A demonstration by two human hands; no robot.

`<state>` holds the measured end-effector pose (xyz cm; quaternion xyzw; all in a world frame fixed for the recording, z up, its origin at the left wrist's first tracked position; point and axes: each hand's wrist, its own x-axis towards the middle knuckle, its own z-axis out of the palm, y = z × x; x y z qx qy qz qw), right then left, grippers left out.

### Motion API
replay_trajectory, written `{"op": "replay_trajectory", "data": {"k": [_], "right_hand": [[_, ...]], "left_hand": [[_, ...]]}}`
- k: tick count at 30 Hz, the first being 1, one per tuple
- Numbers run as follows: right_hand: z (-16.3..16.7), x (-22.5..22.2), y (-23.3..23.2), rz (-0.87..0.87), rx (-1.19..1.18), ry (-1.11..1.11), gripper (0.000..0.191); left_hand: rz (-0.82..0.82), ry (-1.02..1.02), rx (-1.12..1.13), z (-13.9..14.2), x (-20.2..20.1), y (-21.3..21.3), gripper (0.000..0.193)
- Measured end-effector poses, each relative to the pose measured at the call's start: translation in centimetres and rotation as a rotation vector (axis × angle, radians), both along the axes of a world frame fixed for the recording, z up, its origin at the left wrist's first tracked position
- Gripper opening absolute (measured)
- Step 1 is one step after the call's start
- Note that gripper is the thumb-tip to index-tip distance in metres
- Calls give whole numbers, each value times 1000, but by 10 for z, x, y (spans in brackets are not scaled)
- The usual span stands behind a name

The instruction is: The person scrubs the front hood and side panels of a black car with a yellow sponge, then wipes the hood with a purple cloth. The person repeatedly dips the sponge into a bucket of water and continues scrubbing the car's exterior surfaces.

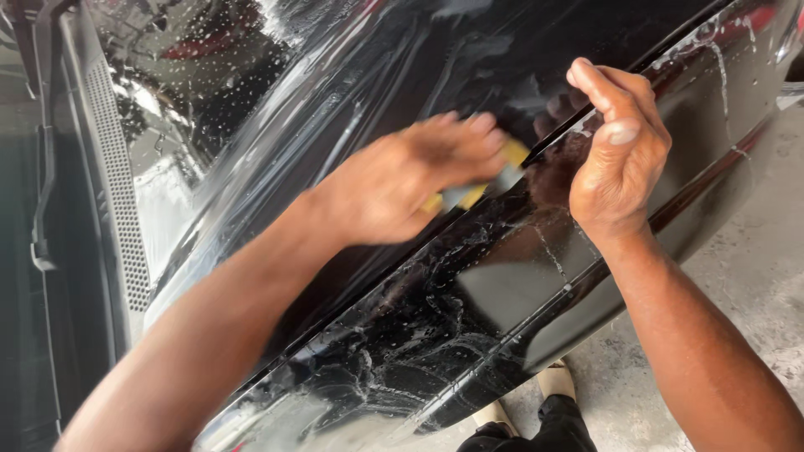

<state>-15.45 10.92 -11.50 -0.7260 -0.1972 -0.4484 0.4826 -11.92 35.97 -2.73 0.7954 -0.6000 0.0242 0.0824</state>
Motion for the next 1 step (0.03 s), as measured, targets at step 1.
{"op": "replay_trajectory", "data": {"k": [1], "right_hand": [[2, -1, 1, 3, 7, 4, 70]], "left_hand": [[-23, 13, -6, 0, 16, -24, 69]]}}
